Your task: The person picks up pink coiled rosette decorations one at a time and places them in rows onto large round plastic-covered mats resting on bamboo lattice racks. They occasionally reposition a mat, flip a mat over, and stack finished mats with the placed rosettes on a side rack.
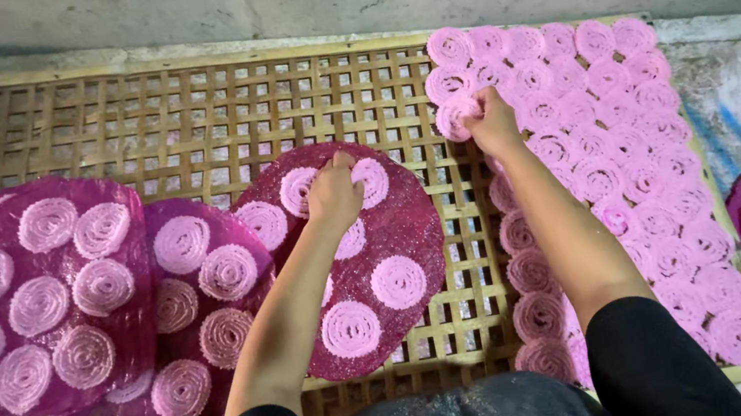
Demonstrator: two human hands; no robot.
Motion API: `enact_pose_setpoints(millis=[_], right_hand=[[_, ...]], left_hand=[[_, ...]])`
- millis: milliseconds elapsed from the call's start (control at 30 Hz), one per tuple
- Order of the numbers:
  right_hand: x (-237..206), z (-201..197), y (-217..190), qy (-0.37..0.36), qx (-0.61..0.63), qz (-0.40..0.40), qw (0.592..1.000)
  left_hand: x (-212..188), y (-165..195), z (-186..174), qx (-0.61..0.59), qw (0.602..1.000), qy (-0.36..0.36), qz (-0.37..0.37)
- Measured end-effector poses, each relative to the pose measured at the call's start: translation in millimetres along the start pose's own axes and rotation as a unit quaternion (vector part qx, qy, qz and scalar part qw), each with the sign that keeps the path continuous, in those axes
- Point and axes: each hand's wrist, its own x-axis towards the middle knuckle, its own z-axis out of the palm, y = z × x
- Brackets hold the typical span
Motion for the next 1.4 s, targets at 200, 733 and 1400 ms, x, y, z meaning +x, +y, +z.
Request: enact_pose_setpoints(millis=[200,733,1400], right_hand=[[-5,-1,6,0.03,-0.22,-0.044,0.974],[-60,5,32,-0.109,0.297,0.233,0.92],[-146,28,-37,-0.206,0.5,0.304,0.784]], left_hand=[[3,5,-3,0.069,0.997,-0.019,0.014],[-44,10,-63,0.21,0.968,0.13,0.032],[-80,91,-52,-0.119,0.974,-0.195,0.013]])
